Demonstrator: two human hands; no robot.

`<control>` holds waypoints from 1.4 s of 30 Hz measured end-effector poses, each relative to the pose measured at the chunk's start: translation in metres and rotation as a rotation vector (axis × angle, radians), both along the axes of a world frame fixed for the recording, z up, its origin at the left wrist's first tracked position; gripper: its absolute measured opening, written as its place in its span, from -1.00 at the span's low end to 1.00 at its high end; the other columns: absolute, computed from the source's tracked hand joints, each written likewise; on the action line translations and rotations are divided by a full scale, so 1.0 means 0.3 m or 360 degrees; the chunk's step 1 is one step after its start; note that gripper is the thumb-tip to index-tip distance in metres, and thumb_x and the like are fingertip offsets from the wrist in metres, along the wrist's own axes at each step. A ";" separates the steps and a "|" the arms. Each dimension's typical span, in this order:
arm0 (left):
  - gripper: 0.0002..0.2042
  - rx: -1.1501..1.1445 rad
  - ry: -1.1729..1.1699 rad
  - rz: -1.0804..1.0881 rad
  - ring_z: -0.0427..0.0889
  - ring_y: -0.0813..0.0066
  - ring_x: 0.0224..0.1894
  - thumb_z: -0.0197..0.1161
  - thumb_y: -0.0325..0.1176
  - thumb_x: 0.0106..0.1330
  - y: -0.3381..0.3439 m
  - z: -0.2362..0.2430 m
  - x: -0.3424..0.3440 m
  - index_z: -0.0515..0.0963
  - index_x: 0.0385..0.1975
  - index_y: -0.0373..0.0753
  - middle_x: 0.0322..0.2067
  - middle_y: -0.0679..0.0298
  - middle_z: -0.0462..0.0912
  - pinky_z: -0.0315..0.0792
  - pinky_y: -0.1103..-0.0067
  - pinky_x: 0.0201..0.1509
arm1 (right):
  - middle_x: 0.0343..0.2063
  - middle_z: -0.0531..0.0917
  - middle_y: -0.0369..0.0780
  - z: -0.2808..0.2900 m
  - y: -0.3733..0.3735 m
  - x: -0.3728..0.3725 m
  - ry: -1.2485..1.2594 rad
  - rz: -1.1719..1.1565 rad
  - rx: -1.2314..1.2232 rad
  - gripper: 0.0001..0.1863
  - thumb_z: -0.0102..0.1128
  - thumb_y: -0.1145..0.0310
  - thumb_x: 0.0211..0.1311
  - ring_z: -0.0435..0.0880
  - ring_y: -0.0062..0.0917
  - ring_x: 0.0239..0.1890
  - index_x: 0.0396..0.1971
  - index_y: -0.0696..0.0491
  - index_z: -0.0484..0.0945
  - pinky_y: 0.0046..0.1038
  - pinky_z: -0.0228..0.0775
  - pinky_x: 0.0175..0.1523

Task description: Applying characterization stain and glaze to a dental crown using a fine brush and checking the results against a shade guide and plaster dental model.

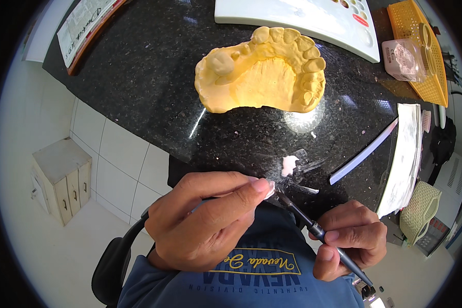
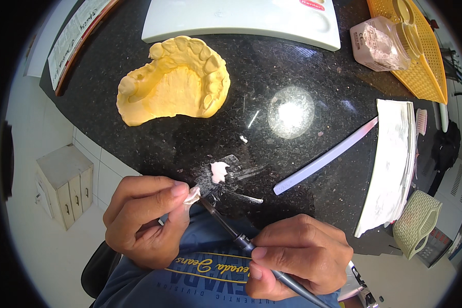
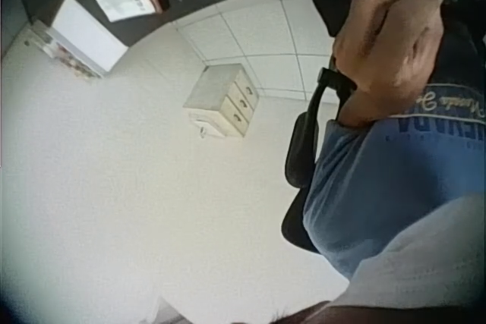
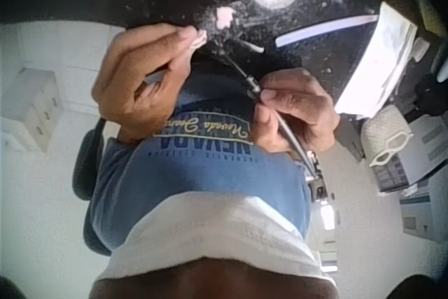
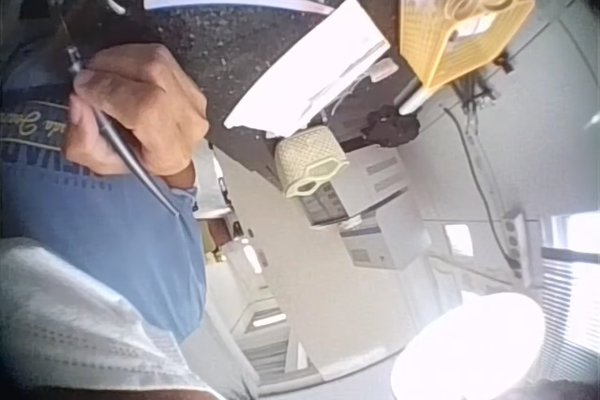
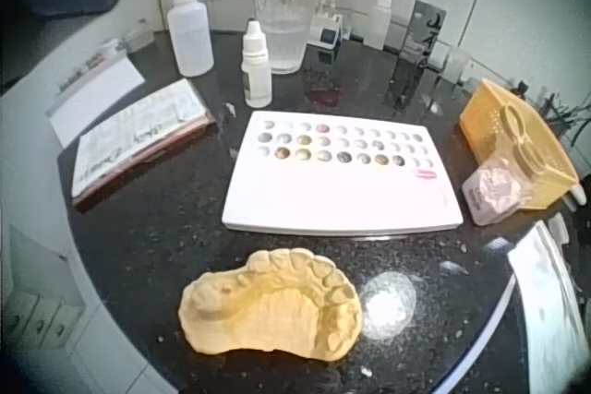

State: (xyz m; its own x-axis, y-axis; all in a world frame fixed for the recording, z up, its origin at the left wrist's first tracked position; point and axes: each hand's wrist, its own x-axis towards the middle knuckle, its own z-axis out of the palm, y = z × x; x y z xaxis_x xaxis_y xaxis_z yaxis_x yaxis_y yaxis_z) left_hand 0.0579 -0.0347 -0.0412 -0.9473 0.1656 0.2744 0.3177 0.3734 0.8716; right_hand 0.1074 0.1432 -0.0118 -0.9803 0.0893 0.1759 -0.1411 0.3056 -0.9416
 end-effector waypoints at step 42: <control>-0.79 0.0223 -0.0423 -0.0064 0.57 0.52 -0.47 0.25 -0.76 -0.04 -0.025 0.019 -0.027 0.60 -0.39 -0.37 -0.43 0.08 0.56 0.54 0.73 -0.50 | -0.57 0.58 -0.11 -0.004 0.011 0.012 -0.0060 -0.0080 0.0223 -0.77 0.35 0.52 -0.08 0.57 -0.56 -0.58 -0.47 0.15 0.43 -0.64 0.39 -0.51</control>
